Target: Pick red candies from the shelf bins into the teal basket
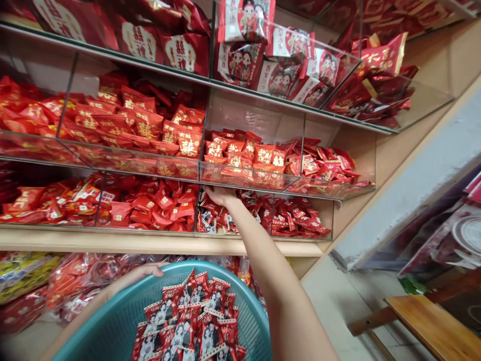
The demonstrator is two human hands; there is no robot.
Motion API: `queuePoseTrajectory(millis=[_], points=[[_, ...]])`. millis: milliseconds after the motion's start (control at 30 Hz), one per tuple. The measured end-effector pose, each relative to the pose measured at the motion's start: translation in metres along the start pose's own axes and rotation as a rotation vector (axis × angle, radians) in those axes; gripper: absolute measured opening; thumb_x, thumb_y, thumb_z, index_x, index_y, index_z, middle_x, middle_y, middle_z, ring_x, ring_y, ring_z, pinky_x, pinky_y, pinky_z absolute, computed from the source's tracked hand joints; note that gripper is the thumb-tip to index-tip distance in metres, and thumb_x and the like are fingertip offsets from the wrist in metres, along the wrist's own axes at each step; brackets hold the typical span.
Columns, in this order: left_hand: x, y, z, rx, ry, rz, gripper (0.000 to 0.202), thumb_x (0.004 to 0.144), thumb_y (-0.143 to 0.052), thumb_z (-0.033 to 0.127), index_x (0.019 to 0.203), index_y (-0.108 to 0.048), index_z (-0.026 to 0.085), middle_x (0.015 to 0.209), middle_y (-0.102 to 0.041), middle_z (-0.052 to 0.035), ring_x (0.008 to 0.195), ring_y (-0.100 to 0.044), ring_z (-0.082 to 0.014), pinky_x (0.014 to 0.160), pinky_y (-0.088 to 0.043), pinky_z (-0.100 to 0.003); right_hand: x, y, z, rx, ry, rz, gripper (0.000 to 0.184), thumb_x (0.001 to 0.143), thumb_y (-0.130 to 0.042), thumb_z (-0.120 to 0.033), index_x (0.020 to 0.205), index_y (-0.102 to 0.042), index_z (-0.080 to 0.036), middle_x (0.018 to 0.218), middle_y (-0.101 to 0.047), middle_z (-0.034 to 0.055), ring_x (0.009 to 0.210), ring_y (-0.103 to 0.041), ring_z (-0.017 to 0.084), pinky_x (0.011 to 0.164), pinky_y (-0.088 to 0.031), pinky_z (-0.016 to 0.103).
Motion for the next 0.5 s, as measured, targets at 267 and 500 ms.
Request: queuePoseTrajectory(millis=[267, 500], points=[[0.003, 0.007, -0.005, 0.022, 0.054, 0.082, 0.062, 0.060, -0.057, 0.032, 0.121, -0.056, 0.022, 0.091, -0.070, -0.0005, 0.093, -0.061, -0.0244, 0.081, -0.045, -0.029, -0.013, -0.006, 0.007, -0.074, -0.018, -0.146, 0.056, 0.080, -0.046, -0.051, 0.126, -0.049, -0.020, 0.127, -0.054, 0.0097, 0.109, -0.054, 0.030, 0.085, -0.043, 0.038], [0.000, 0.006, -0.003, 0.004, 0.047, 0.103, 0.065, 0.062, -0.057, 0.031, 0.125, -0.051, 0.015, 0.088, -0.070, -0.0010, 0.083, -0.062, -0.0200, 0.076, -0.044, -0.024, -0.043, 0.005, -0.003, -0.128, 0.119, -0.099, 0.048, 0.075, -0.052, -0.038, 0.119, -0.052, -0.021, 0.125, -0.054, 0.0079, 0.111, -0.050, 0.028, 0.090, -0.039, 0.038]])
Point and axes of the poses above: each hand's wrist, its own x-axis towards the middle knuckle, its own y-axis out of the back of the hand, z = x × y, the point moved 8 cm from there along x, towards the middle knuckle
